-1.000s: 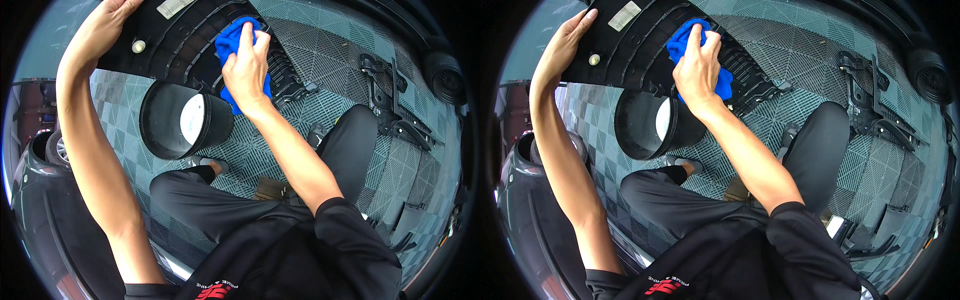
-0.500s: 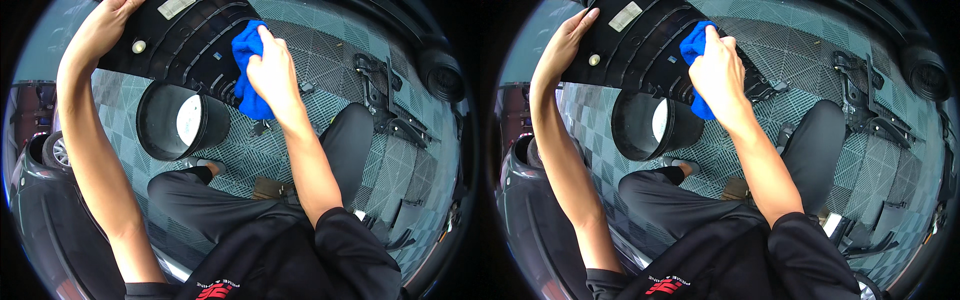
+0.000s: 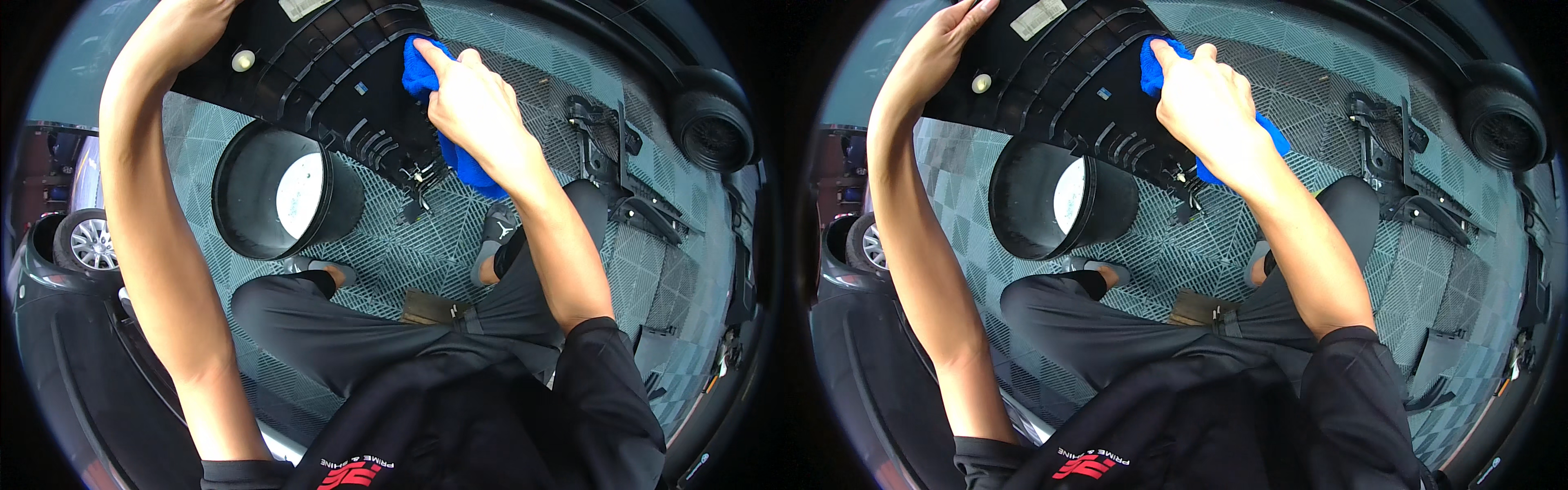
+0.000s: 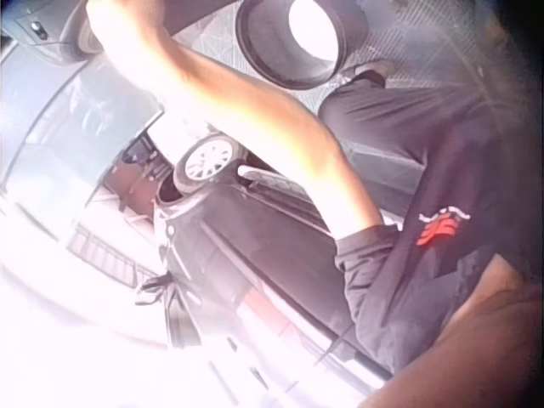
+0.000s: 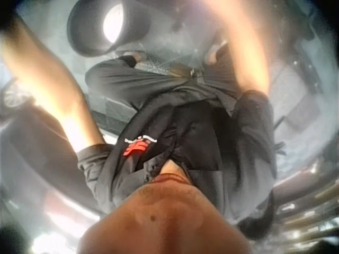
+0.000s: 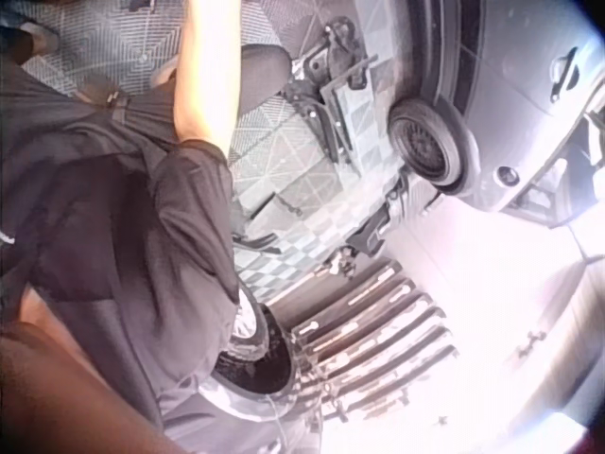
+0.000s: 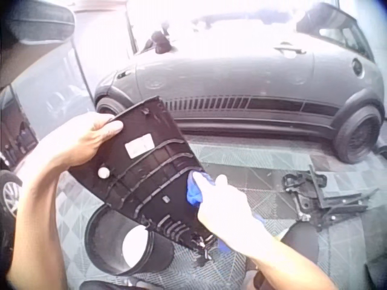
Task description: The person wipes down several black plastic car trim pieces with a blue cloth, dipping the cloth into a bucket of water.
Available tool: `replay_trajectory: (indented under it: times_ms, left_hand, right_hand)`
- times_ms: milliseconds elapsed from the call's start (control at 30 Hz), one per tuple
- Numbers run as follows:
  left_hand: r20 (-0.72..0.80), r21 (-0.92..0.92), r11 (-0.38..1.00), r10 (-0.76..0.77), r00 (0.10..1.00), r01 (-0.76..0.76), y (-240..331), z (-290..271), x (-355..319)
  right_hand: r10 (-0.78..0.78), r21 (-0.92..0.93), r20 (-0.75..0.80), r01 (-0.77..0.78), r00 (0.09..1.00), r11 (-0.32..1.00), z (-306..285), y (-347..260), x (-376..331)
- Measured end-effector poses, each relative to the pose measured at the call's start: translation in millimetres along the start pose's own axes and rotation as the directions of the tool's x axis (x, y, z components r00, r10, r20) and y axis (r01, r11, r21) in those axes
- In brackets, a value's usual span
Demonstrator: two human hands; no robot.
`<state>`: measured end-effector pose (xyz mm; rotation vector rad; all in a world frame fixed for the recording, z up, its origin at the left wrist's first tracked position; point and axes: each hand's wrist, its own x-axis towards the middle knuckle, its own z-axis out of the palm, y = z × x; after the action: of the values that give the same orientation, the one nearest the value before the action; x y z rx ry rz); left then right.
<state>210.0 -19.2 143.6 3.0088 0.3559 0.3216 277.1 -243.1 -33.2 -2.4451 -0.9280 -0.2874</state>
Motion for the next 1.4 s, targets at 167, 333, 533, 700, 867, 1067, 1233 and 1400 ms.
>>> replay_trajectory:
  times_ms: [167, 333, 533, 700, 867, 1067, 1233, 1400]
  left_hand:
    - [-0.009, -0.013, 0.998, 0.067, 0.998, -0.068, -8, 6, 9]
    - [-0.047, 0.137, 0.987, 0.092, 0.995, -0.084, -22, 8, 17]
    - [-0.016, -0.037, 0.998, 0.041, 0.999, -0.041, 7, 9, 3]
    - [-0.082, -0.144, 0.988, 0.049, 0.995, -0.061, 17, 14, -8]
    - [-0.061, 0.129, 0.986, -0.102, 0.993, 0.109, -1, -2, 6]
    - [0.064, 0.231, 0.966, -0.131, 0.989, 0.113, -12, 3, 25]
    - [0.077, 0.134, 0.991, -0.031, 0.997, 0.02, -67, -10, 43]
    - [0.097, 0.032, 0.999, -0.037, 0.995, 0.034, -98, -4, 52]
  right_hand:
    - [0.057, -0.152, -0.052, -0.065, 0.997, 0.986, -23, 23, 6]
    - [0.134, 0.49, -0.037, -0.099, 0.99, 0.866, -32, 50, 4]
    - [0.142, 0.605, -0.534, 0.26, 0.834, 0.752, 49, -9, 4]
    - [0.219, 0.472, -0.371, -0.02, 0.902, 0.881, 170, -5, -50]
    - [0.393, 0.717, -0.209, -0.133, 0.896, 0.684, 203, 4, -85]
    - [0.164, 0.526, -0.075, -0.101, 0.984, 0.845, 148, -50, -76]
    - [0.122, 0.562, -0.117, -0.035, 0.986, 0.826, 142, -37, -75]
    - [0.128, 0.7, 0.041, -0.12, 0.991, 0.704, 141, -41, -88]
